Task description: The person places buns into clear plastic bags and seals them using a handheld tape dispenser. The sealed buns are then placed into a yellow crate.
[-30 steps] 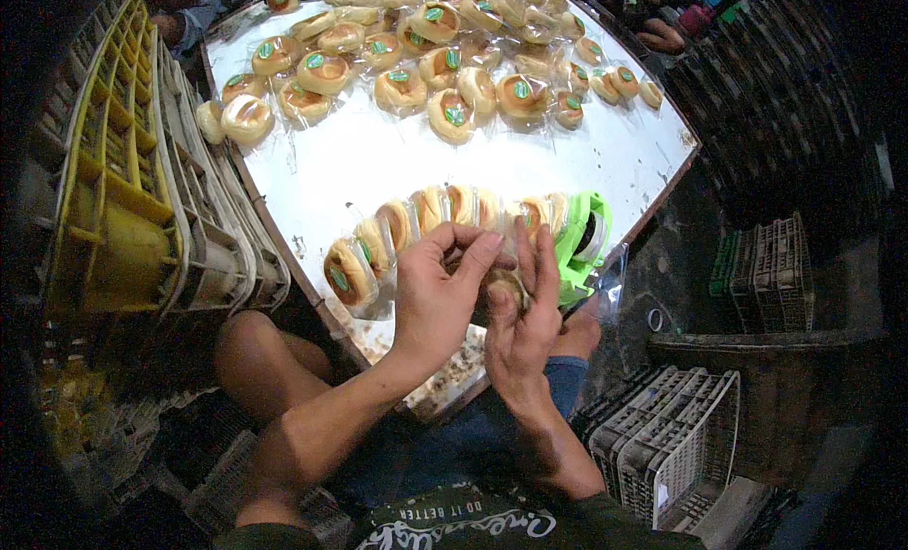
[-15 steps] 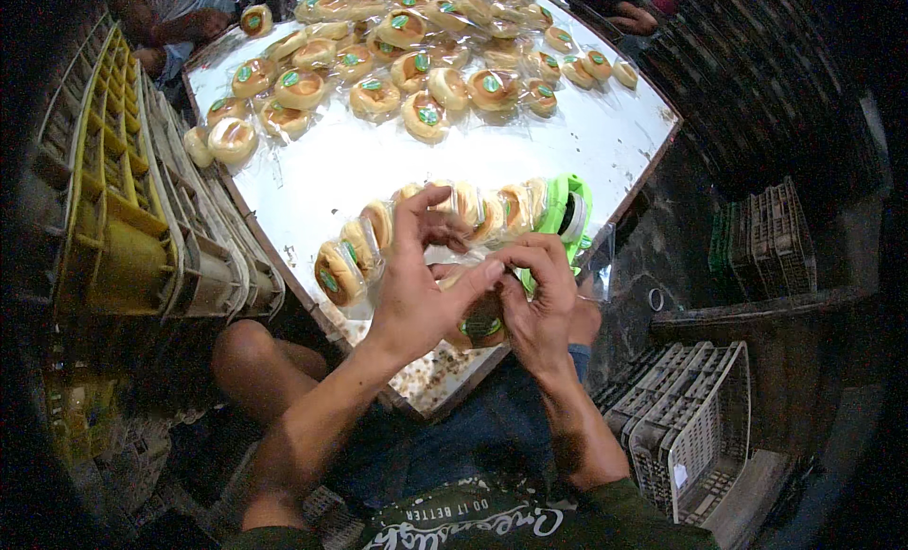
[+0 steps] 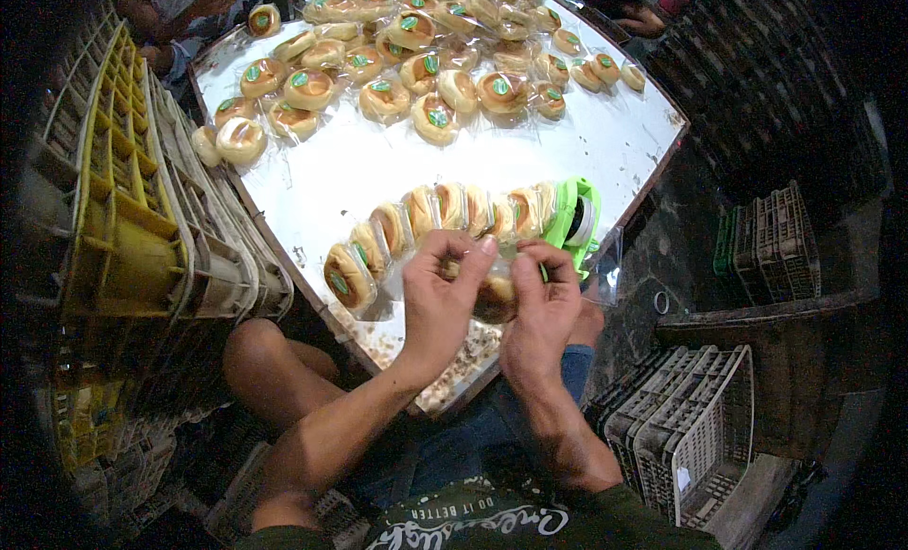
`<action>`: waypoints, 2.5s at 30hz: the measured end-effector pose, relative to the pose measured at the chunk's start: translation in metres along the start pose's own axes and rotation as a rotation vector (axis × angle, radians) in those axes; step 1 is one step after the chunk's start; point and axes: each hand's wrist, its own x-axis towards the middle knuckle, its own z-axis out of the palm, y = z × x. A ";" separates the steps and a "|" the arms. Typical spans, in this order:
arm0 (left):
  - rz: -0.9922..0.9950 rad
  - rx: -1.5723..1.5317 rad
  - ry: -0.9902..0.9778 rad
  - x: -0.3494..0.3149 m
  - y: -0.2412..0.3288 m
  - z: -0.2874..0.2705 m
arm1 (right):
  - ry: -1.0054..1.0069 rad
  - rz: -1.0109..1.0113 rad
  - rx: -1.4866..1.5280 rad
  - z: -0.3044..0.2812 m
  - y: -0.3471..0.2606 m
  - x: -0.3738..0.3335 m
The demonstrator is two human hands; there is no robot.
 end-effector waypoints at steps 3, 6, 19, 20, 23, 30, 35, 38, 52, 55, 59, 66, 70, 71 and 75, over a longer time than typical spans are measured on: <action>0.023 -0.054 0.072 0.002 -0.014 -0.001 | -0.006 -0.087 0.002 -0.010 0.007 0.000; 0.088 0.017 0.087 0.006 -0.014 0.000 | 0.147 -0.213 -0.511 -0.072 0.034 0.030; 0.158 0.100 0.035 0.011 -0.023 0.001 | 0.226 -0.009 -0.848 -0.129 0.052 0.096; 0.164 0.119 0.050 0.013 -0.025 -0.003 | 0.229 -0.042 -0.862 -0.131 0.054 0.088; 0.166 0.125 0.076 0.015 -0.028 -0.008 | 0.162 -0.030 -0.976 -0.144 0.063 0.079; 0.157 0.102 0.097 0.025 -0.043 -0.013 | 0.215 0.338 -1.050 -0.150 0.106 0.121; 0.169 0.151 0.085 0.021 -0.043 -0.005 | 0.431 0.300 -0.994 -0.158 0.126 0.135; 0.127 0.119 0.034 0.023 -0.063 -0.006 | 0.287 0.241 -1.159 -0.145 0.099 0.131; -0.211 -0.034 -0.118 0.007 -0.083 0.119 | -0.123 -0.461 -1.156 -0.137 -0.025 -0.020; -0.004 0.097 -0.016 -0.002 -0.083 0.134 | -0.211 -0.172 -0.872 -0.194 0.022 -0.019; 0.040 0.194 -0.056 -0.009 -0.088 0.135 | -0.307 -0.167 -1.105 -0.231 0.045 -0.026; -0.264 0.471 -0.166 -0.062 -0.135 0.100 | -0.139 0.322 -0.550 -0.200 0.037 0.029; -0.320 0.452 -0.200 -0.052 -0.155 0.099 | -0.150 -0.066 -1.193 -0.183 0.061 0.049; -0.292 0.431 -0.152 -0.046 -0.157 0.099 | -0.119 0.022 -1.268 -0.162 0.034 0.052; -0.153 0.355 -0.108 -0.026 -0.137 0.111 | -0.231 0.381 -1.303 -0.172 0.043 0.082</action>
